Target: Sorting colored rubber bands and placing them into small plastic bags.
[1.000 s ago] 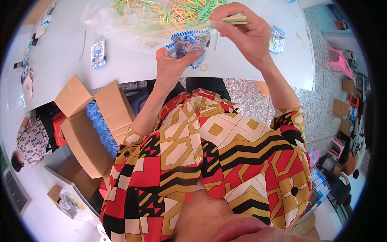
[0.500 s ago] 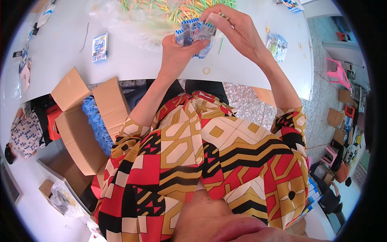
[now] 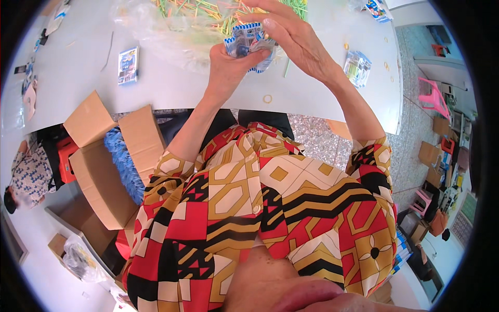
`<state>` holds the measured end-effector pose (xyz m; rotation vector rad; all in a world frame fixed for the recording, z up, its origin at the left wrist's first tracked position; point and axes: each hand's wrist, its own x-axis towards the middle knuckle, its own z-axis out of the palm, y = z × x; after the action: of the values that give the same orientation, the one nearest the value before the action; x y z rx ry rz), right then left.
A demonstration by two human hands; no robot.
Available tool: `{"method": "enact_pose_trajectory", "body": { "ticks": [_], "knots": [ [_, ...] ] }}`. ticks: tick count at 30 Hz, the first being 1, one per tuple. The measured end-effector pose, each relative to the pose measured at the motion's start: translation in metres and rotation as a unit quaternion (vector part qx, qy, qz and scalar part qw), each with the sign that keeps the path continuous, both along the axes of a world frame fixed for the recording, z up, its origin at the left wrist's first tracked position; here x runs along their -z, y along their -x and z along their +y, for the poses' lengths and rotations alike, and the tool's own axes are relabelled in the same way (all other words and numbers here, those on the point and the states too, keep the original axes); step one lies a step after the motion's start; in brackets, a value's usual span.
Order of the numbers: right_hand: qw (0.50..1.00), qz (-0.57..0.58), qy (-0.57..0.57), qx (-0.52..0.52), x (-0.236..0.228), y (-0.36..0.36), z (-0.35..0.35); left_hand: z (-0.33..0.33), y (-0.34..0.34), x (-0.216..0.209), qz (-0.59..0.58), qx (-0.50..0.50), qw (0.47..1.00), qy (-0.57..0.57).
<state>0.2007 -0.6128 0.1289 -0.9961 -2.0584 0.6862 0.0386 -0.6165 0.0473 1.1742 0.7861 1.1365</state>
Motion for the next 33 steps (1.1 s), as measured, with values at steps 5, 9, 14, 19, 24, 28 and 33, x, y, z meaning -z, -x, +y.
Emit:
{"method": "enact_pose_trajectory", "body": {
  "ticks": [5,9,14,19,24,28,33],
  "knots": [
    [0.970,0.191,0.147,-0.022,-0.007,-0.003,-0.001,-0.003,0.004,-0.007,-0.041,0.023,0.999,0.019],
    [0.982,0.163,0.085,0.031,0.023,-0.023,0.000,-0.001,0.007,-0.004,-0.073,0.043,0.996,0.007],
    [0.969,0.188,0.152,0.060,0.042,-0.033,-0.011,-0.004,0.007,-0.006,-0.082,0.038,0.996,0.023],
    [0.941,0.253,0.219,0.055,0.054,-0.030,-0.020,-0.005,0.004,-0.011,-0.078,0.033,0.996,0.039],
    [0.958,0.237,0.127,0.098,0.046,-0.040,-0.026,-0.006,0.000,-0.016,-0.130,0.023,0.990,0.058],
    [0.967,0.172,0.002,0.188,0.026,-0.056,-0.050,-0.007,-0.007,-0.007,-0.048,-0.021,0.989,0.137],
    [0.946,0.245,-0.008,0.211,0.012,-0.073,-0.059,0.000,-0.009,-0.009,-0.018,0.027,0.996,0.080]
  ]
}}
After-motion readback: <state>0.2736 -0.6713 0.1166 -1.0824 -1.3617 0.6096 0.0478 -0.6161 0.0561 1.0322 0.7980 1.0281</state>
